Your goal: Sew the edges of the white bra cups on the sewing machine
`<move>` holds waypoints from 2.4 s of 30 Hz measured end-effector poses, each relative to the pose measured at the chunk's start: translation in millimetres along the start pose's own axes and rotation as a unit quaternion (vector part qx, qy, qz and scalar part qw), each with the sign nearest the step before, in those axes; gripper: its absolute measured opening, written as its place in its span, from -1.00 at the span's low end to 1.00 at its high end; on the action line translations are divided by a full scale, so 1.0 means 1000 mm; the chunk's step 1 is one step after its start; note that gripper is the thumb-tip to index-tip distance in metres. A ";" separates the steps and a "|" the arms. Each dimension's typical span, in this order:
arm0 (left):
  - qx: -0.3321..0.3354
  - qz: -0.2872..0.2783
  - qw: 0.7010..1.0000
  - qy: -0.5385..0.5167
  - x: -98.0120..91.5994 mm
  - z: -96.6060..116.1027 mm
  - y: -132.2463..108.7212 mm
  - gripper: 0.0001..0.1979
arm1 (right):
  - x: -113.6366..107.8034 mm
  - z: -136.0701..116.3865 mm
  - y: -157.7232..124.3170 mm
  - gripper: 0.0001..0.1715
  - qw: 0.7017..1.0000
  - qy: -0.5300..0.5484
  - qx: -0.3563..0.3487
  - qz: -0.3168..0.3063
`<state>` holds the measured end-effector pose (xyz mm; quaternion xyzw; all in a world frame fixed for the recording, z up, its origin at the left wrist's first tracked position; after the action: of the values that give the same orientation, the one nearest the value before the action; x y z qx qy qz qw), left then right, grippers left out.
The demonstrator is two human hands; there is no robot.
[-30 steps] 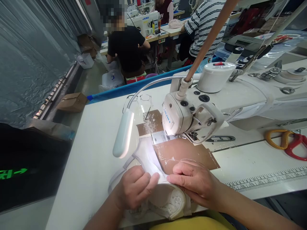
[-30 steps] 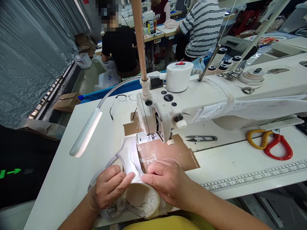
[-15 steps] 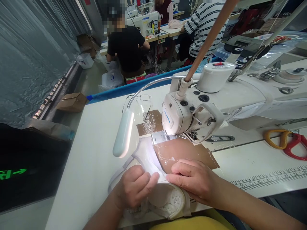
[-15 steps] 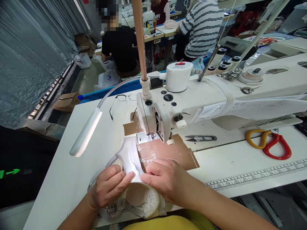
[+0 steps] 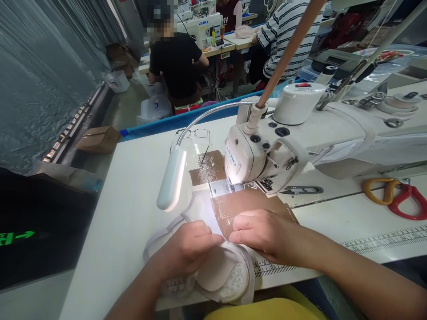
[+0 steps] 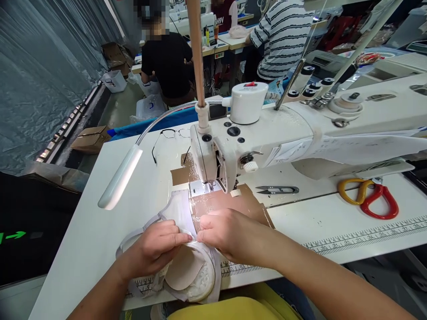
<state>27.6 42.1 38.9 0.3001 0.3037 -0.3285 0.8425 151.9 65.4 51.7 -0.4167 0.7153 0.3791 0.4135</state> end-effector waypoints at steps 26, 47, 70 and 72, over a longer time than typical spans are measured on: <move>-0.224 -0.047 0.903 -0.363 0.020 -0.051 0.006 -0.74 | 0.038 0.038 0.003 -0.80 0.945 0.319 0.070 0.007; -0.328 -0.024 0.757 -0.564 0.044 -0.057 -0.006 -0.67 | 0.032 0.029 -0.001 -0.75 0.943 0.331 0.016 0.024; -0.359 0.039 0.753 -0.549 0.042 -0.058 -0.007 -0.69 | 0.031 0.029 -0.002 -0.69 0.961 0.239 0.099 0.097; -0.358 0.044 0.751 -0.552 0.042 -0.057 -0.006 -0.70 | 0.033 0.029 -0.003 -0.71 0.959 0.248 0.100 0.094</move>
<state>30.3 63.0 -28.6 -0.2447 -0.1326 -0.2669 0.9227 152.1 81.0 10.7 -0.3848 0.8659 0.2272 0.2248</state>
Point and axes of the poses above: each hand's wrist, its own y-axis towards the middle knuckle, its own x-axis out of the palm, z = x × y, the point moved 7 cm from there along y, towards the middle knuckle, and after that the axes turned 6 degrees about -y, right-handed, at the moved point
